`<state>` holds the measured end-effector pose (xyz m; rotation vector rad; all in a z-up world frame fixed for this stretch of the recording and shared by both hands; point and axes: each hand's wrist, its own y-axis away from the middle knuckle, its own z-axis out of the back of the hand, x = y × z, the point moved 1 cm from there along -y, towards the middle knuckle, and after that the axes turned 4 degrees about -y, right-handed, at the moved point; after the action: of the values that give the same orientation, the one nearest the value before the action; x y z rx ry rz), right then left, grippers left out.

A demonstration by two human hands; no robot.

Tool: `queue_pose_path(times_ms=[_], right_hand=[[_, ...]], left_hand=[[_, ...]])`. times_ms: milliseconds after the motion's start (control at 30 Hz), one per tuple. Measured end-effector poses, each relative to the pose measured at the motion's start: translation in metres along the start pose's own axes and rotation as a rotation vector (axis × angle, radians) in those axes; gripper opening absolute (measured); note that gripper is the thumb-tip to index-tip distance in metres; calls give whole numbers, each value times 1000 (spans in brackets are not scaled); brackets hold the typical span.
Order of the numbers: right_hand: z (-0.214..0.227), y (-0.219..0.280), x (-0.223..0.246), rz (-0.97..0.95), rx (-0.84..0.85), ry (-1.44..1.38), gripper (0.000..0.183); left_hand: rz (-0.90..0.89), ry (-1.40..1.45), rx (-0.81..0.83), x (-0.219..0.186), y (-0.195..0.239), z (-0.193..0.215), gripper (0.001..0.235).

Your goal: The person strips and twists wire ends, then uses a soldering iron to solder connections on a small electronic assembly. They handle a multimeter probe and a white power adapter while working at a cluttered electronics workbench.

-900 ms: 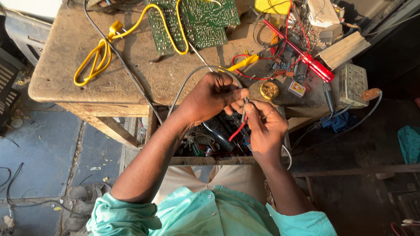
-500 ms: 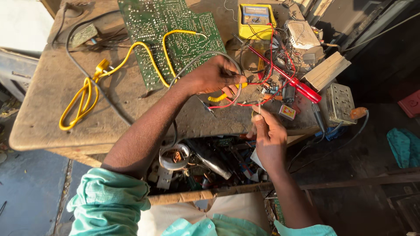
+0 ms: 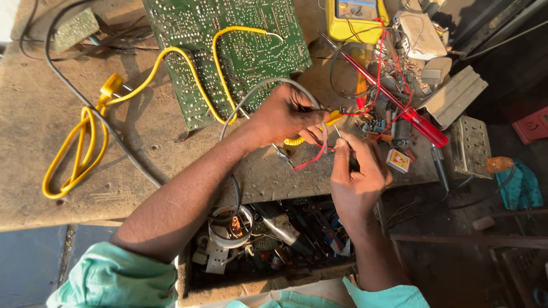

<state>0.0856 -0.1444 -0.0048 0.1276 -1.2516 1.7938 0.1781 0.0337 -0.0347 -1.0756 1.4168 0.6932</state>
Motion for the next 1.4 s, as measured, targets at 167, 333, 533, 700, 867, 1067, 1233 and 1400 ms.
queue_pose_path(times_ms=[167,333,533,700,867,1067,1233,1400], right_hand=[[-3,0,1,71,33,64,19],[-2,1,0,96,48,42,18],[-1,3,-2,118,66,34,17],[0,4,-5,144,80,35,18],[-1,3,-9,177,67,68,17],[4,-2,-11,159,104,3,19],[14,-5,-14,216,158,39,22],[14,-4,-18,316,155,105,32]], left_hand=[[2,-88,-25,0,0,0,21],[-9,-64,0,-3,2,-3,19],[-36,-79,14,1,2,-4,18],[-5,-61,20,5,0,-6,19],[23,-44,27,4,3,-9,27],[-11,-64,78,0,6,-11,30],[-52,-111,105,0,6,-13,30],[-56,-120,110,3,6,-16,29]])
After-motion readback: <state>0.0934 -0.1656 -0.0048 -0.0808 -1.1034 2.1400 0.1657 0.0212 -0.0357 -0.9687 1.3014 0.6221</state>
